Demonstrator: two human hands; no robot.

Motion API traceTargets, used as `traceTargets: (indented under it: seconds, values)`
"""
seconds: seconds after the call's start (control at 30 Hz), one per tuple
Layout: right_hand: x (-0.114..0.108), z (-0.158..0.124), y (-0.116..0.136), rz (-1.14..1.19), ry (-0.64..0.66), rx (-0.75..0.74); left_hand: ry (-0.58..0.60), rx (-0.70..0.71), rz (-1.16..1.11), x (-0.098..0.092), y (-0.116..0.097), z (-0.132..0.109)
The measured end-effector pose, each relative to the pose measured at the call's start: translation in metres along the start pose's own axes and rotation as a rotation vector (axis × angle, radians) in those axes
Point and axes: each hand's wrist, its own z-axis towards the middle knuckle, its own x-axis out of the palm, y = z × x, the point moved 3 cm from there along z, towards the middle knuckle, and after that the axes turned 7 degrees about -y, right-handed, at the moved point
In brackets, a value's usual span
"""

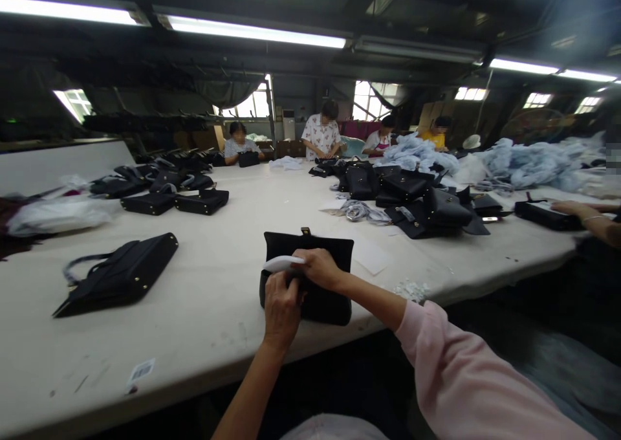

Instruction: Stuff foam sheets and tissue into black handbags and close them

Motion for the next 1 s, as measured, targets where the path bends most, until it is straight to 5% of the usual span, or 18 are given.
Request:
traceTargets:
  seconds: [0.13, 0.3, 0.4, 0.57, 0.67, 0.77, 0.87, 1.0]
  values:
    - [-0.019, -0.009, 0.001, -0.105, 0.057, -0.066, 0.057, 0.068, -0.015, -0.003, 0.003, 0.004]
    - [-0.034, 0.003, 0.009, -0.381, 0.472, -0.041, -0.001, 0.25, -0.065, 0.007, 0.007, -0.002]
    - [-0.026, 0.013, 0.006, -0.463, 0.59, -0.074, -0.074, 0.386, -0.051, 0.019, 0.012, -0.001]
    - [-0.022, 0.003, -0.002, -0.359, 0.579, -0.204, -0.144, 0.471, -0.068, 0.027, 0.021, 0.002]
    - [-0.034, -0.004, -0.006, -0.26, 0.478, -0.181, -0.179, 0.497, -0.064, 0.028, 0.027, 0.002]
    - [-0.036, -0.004, -0.008, -0.299, 0.551, -0.123, -0.152, 0.584, -0.044, 0.03, 0.031, 0.001]
    - [-0.02, -0.002, -0.005, -0.4, 0.71, -0.089, -0.114, 0.625, -0.06, 0.031, 0.032, 0.0]
    - [0.01, 0.003, -0.001, -0.473, 0.709, -0.074, -0.118, 0.566, -0.086, 0.033, 0.022, -0.001]
